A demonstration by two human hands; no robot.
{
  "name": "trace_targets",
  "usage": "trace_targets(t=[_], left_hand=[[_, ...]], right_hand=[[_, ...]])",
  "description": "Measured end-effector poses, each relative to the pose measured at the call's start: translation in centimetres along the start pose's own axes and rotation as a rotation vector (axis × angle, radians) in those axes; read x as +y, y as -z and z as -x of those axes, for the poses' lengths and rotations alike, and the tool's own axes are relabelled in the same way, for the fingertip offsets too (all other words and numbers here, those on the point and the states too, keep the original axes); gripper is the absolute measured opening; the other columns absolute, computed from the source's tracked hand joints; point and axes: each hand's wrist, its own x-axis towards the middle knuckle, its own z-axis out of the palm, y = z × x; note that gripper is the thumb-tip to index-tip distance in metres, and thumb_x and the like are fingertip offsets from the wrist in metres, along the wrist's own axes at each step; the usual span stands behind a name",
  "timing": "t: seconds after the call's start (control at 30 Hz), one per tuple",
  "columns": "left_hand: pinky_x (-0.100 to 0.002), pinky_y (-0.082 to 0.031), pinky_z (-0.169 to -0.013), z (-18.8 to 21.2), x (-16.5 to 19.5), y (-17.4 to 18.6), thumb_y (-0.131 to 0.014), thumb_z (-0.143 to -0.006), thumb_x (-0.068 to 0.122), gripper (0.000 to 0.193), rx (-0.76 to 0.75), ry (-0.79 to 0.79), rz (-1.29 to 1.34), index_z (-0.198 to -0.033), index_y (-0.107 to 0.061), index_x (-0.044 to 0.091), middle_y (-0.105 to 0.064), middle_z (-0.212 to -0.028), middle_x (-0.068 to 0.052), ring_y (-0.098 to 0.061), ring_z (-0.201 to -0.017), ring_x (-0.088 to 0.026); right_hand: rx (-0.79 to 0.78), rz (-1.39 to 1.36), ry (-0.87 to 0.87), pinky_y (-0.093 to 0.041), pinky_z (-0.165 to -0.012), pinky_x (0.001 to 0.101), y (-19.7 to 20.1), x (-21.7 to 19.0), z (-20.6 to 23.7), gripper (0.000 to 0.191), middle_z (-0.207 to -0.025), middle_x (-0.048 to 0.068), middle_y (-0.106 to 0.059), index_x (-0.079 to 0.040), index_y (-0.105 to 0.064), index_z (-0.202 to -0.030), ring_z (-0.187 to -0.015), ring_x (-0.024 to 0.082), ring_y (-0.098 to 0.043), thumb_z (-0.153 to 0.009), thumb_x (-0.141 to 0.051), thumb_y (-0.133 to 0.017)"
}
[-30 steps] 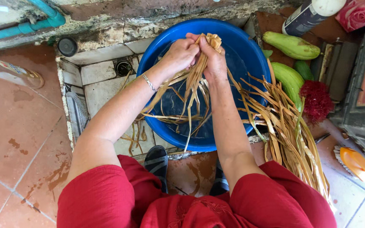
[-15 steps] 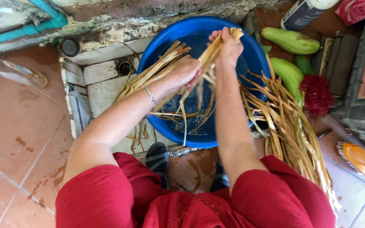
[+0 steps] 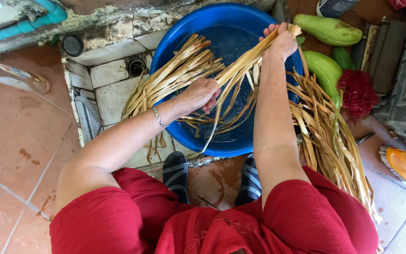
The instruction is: The person repeatedly peels long, dried plant stalks over a blue basin of water, separating the outer layers and placing the peeled pieces into the basin. The person handles the stalks one at a time, peeling them by hand and occasionally rinsing them in the water.
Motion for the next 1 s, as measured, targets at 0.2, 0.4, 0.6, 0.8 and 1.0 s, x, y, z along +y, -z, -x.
trace_targets(t=[0.2,0.4,0.6,0.8,1.0], left_hand=[[-0.027,-0.048,-0.046,0.8,0.0,-0.3,-0.04,-0.098,0.027,0.032,-0.018,0.034,-0.019,-0.078,-0.056,0.007,-0.057,-0.057,-0.004,-0.054,-0.046,-0.011],[-0.029,-0.049,-0.044,1.8,-0.8,-0.5,-0.04,-0.099,0.024,0.034,-0.021,0.037,0.034,-0.078,-0.057,0.004,-0.057,-0.058,-0.005,-0.054,-0.045,-0.012],[-0.029,-0.049,-0.046,5.0,-1.3,0.0,-0.036,-0.101,0.028,0.038,-0.063,0.117,-0.065,-0.077,-0.055,0.006,-0.058,-0.061,-0.003,-0.057,-0.05,-0.012],[-0.028,-0.049,-0.049,8.1,-3.2,1.3,-0.04,-0.101,0.027,0.034,-0.085,0.104,-0.061,-0.079,-0.056,0.007,-0.057,-0.061,-0.003,-0.055,-0.052,-0.012],[-0.029,-0.051,-0.051,9.7,-6.9,3.3,-0.039,-0.104,0.03,0.038,-0.122,0.126,-0.164,-0.079,-0.056,0.007,-0.059,-0.063,-0.004,-0.059,-0.054,-0.013]], right_hand=[[0.002,-0.031,0.04,-0.056,-0.048,0.0424,1.0,-0.3,-3.3,0.023,-0.071,0.012,-0.072,-0.001,-0.065,-0.082,-0.056,0.025,-0.068,-0.097,-0.019,-0.06],[0.099,0.007,0.091,-0.055,-0.044,0.0401,2.5,-1.1,-6.0,0.028,-0.068,0.013,-0.072,0.001,-0.067,-0.079,-0.053,0.025,-0.07,-0.095,-0.021,-0.059],[0.365,0.218,0.084,-0.064,-0.048,0.0353,4.5,-4.0,-7.2,0.023,-0.066,0.013,-0.076,0.001,-0.067,-0.081,-0.052,0.019,-0.077,-0.094,-0.015,-0.056],[0.333,0.116,0.123,-0.058,-0.042,0.036,7.3,-3.9,-8.9,0.028,-0.064,0.013,-0.072,-0.001,-0.064,-0.076,-0.049,0.02,-0.07,-0.095,-0.017,-0.051],[0.429,0.114,0.152,-0.066,-0.047,0.0406,9.5,-6.0,-10.4,0.028,-0.07,0.014,-0.076,0.001,-0.067,-0.091,-0.053,0.021,-0.076,-0.1,-0.016,-0.047]])
